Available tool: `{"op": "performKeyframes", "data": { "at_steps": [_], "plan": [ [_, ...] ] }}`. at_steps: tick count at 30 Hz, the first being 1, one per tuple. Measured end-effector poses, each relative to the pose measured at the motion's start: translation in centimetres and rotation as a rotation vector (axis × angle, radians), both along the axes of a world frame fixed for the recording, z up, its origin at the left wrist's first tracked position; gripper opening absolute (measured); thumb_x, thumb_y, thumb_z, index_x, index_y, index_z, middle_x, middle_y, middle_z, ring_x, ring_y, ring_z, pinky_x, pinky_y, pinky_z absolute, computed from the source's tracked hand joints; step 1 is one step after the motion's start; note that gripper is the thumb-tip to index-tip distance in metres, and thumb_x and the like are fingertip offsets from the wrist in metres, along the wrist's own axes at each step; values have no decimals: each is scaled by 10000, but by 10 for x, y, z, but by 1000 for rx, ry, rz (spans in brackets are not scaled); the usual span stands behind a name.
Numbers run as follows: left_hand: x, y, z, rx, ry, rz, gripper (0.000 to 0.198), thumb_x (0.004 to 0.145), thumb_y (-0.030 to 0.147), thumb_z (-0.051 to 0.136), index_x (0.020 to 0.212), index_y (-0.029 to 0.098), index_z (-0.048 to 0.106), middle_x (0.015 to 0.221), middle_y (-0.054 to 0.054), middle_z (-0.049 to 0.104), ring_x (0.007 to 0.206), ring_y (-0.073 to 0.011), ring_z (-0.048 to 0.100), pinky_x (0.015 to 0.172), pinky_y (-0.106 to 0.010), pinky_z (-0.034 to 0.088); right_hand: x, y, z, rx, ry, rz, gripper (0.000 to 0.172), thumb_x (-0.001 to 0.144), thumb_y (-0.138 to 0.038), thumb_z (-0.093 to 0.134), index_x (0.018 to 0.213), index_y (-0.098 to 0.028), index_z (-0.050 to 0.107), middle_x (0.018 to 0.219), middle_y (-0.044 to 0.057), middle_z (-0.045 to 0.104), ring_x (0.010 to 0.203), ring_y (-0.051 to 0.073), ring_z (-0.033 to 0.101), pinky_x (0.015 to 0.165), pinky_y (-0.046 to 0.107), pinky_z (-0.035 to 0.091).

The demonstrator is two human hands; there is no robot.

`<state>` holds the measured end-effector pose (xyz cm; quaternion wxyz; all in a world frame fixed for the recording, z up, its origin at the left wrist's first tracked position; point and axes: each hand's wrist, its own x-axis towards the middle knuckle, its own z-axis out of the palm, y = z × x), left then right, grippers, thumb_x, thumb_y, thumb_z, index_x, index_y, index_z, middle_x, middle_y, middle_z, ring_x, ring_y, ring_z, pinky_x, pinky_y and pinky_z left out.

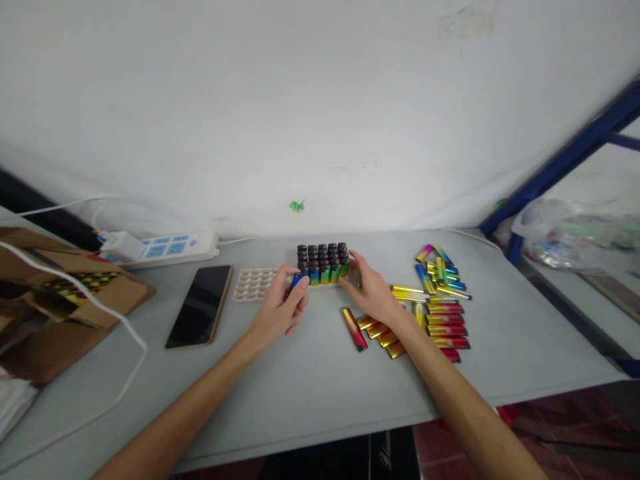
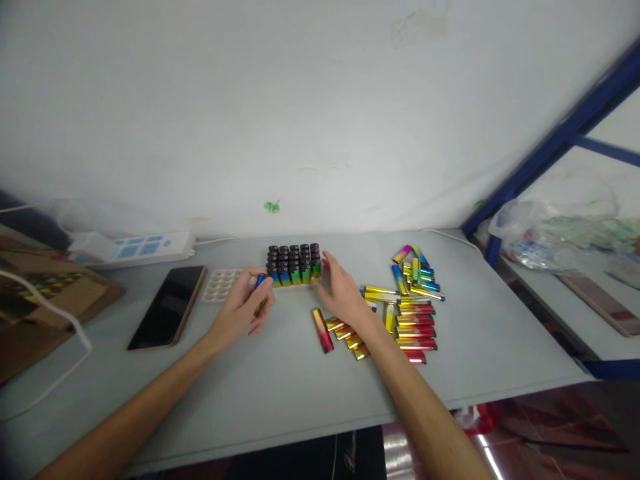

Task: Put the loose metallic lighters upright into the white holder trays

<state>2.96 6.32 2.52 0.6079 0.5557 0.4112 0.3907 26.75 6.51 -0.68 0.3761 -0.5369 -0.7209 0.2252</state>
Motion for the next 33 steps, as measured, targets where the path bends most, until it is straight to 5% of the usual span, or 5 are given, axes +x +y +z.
{"op": "performKeyframes", "data": {
  "at_steps": [5, 10, 18, 22, 33],
  "plan": [
    [1, 5, 10, 144, -28, 32, 432, 891, 502, 777, 953, 256, 426, 619, 157, 514, 299, -39, 395, 307, -171, 411, 0, -1, 0, -24, -65, 31, 755, 969, -283, 593, 1643, -158, 276, 1496, 222, 620, 1289, 346, 669, 1064, 517, 535],
    [10, 13, 23, 354, 67, 64, 272, 888, 421, 790, 881, 191, 645, 767, 3, 675, 647, -140, 670, 612, -270, 590, 2, 2, -3, -4, -111, 42, 750, 966, -228, 560, 1647, -133, 263, 1431, 238, 663, 1201, 337, 712, 1028, 508, 552],
    [36, 28, 47, 852, 459, 34, 231, 961, 376, 710, 1121, 229, 788, 951, -41, 748, 850, -192, 671, 845, -316, 540, 2, 0, -1, 60, -124, 74, 667, 976, -184, 535, 1608, -134, 328, 1527, 234, 574, 1359, 331, 613, 1142, 529, 498],
    [49, 41, 41, 992, 522, -39, 240, 1008, 329, 647, 1191, 218, 755, 1128, -77, 786, 1042, -224, 702, 975, -341, 512, 7, -1, 5, 28, -187, -17, 618, 1018, -241, 524, 1600, -129, 348, 1537, 256, 530, 1359, 365, 599, 1130, 550, 506],
    [47, 65, 23, 1133, 705, -237, 205, 1015, 270, 617, 1172, 238, 745, 1108, -95, 739, 1153, -268, 628, 1050, -433, 470, 34, 9, 9, 105, -107, -158, 480, 1031, -258, 529, 1494, -143, 471, 1400, 229, 582, 1108, 311, 691, 1040, 512, 555]
  ]
}}
